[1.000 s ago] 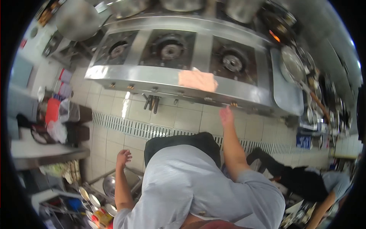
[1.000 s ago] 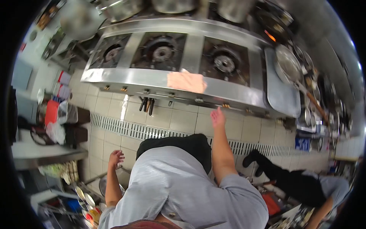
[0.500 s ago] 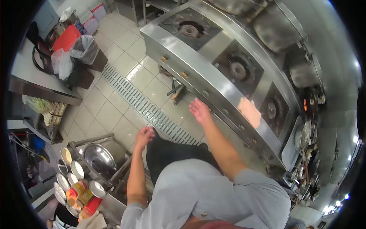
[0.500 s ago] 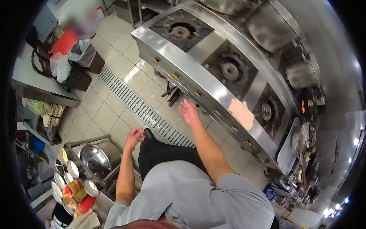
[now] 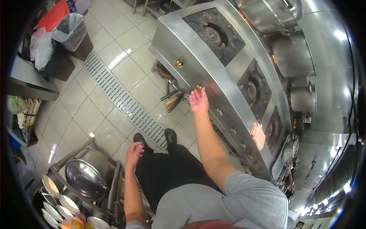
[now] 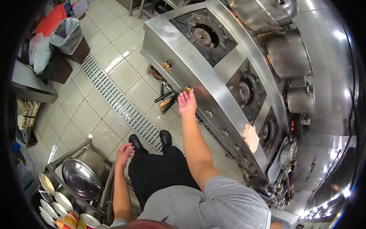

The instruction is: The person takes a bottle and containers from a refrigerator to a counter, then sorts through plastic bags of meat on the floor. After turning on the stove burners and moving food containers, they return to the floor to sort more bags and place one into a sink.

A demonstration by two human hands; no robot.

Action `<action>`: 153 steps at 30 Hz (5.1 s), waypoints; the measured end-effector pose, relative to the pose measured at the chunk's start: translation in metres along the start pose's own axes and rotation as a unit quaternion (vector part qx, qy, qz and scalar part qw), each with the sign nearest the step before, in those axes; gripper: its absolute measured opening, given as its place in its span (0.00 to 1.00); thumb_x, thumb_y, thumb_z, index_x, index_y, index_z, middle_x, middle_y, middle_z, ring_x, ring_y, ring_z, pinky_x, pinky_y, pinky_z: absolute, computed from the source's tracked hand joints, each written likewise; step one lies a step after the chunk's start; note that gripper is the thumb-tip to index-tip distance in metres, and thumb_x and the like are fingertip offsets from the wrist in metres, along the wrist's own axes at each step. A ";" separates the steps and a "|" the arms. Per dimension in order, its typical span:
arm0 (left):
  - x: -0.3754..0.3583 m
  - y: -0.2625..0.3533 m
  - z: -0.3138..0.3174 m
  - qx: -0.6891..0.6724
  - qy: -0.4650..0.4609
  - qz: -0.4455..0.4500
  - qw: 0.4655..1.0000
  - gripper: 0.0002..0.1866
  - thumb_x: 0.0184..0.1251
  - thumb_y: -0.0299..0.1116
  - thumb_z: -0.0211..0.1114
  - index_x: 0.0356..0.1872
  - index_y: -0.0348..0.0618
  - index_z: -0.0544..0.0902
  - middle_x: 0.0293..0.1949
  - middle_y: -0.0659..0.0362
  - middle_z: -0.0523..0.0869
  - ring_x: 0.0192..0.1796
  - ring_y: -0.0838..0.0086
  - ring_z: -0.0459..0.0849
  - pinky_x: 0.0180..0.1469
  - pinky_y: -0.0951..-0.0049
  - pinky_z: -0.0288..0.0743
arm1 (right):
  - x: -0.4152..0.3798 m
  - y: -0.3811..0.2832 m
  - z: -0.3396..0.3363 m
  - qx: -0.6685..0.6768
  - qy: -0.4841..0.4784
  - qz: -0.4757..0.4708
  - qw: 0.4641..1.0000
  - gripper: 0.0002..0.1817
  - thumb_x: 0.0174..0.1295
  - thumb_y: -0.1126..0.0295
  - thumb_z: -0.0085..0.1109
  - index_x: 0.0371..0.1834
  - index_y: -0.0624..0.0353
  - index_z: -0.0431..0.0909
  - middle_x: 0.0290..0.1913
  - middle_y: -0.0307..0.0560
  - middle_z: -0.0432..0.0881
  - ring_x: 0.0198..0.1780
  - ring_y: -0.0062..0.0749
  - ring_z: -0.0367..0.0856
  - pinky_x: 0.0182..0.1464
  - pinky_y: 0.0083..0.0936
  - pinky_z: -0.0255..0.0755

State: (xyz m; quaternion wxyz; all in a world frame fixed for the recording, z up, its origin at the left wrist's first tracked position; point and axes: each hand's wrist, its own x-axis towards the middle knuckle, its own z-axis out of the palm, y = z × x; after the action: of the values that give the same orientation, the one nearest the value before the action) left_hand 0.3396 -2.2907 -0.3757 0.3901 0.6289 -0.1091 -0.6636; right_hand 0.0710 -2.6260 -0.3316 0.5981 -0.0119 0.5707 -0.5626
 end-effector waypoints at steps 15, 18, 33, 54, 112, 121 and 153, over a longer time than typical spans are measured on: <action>0.034 -0.028 0.029 -0.069 -0.011 -0.004 0.998 0.17 0.73 0.40 0.63 0.56 0.43 0.79 0.47 0.61 0.85 0.47 0.77 0.84 0.45 0.76 0.75 | -0.005 0.000 -0.006 -0.102 -0.052 -0.056 0.992 0.24 0.64 0.47 0.67 0.48 0.55 0.79 0.47 0.46 0.86 0.45 0.31 0.83 0.47 0.29 0.77; 0.035 -0.027 0.029 -0.067 -0.008 0.002 0.998 0.18 0.73 0.40 0.63 0.57 0.43 0.79 0.48 0.60 0.85 0.47 0.77 0.84 0.46 0.76 0.75 | -0.001 -0.001 -0.006 -0.097 -0.047 -0.062 0.992 0.22 0.62 0.49 0.69 0.47 0.56 0.80 0.44 0.47 0.86 0.42 0.29 0.84 0.45 0.27 0.77; 0.052 -0.029 0.016 -0.080 0.009 -0.003 0.997 0.18 0.74 0.39 0.61 0.59 0.42 0.78 0.52 0.57 0.85 0.49 0.75 0.84 0.48 0.75 0.75 | -0.001 0.000 -0.003 -0.113 -0.025 -0.083 0.990 0.19 0.64 0.52 0.69 0.44 0.56 0.81 0.41 0.47 0.88 0.42 0.29 0.85 0.44 0.28 0.77; -0.029 0.099 -0.023 -0.071 0.032 0.056 0.995 0.17 0.73 0.36 0.63 0.57 0.39 0.78 0.49 0.56 0.86 0.46 0.75 0.85 0.45 0.74 0.78 | -0.002 -0.012 -0.005 -0.083 -0.055 0.032 0.995 0.29 0.61 0.43 0.68 0.56 0.52 0.76 0.54 0.46 0.84 0.54 0.36 0.81 0.55 0.35 0.75; -0.281 0.318 -0.589 -0.443 0.677 0.139 0.572 0.17 0.74 0.36 0.63 0.57 0.38 0.79 0.47 0.58 0.87 0.49 0.79 0.83 0.54 0.75 0.77 | -0.823 0.862 0.693 -0.508 -0.832 0.159 -0.155 0.13 0.73 0.60 0.56 0.38 0.59 0.81 0.39 0.42 0.87 0.41 0.23 0.83 0.42 0.23 0.75; -0.430 0.230 -0.790 -0.382 0.787 0.182 0.450 0.19 0.73 0.37 0.64 0.59 0.37 0.77 0.50 0.55 0.87 0.50 0.75 0.84 0.52 0.73 0.78 | -1.055 0.931 0.574 -0.435 -0.817 0.235 -0.297 0.11 0.72 0.64 0.58 0.44 0.61 0.81 0.42 0.43 0.87 0.43 0.23 0.82 0.47 0.23 0.75; -0.863 -0.195 -0.945 -0.440 0.893 -0.074 0.064 0.15 0.67 0.34 0.66 0.50 0.37 0.82 0.43 0.50 0.85 0.44 0.65 0.87 0.47 0.67 0.79 | -1.606 1.171 0.029 -0.021 -0.858 0.122 -0.498 0.10 0.63 0.69 0.64 0.44 0.64 0.83 0.37 0.49 0.87 0.38 0.33 0.86 0.41 0.27 0.78</action>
State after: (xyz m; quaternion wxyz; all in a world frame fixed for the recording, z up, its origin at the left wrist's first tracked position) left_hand 1.0525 -1.2680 -0.0276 0.3498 0.4693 0.6796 0.4422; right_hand 1.3195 -1.1123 -0.0153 -0.2598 0.4201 0.7843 -0.3754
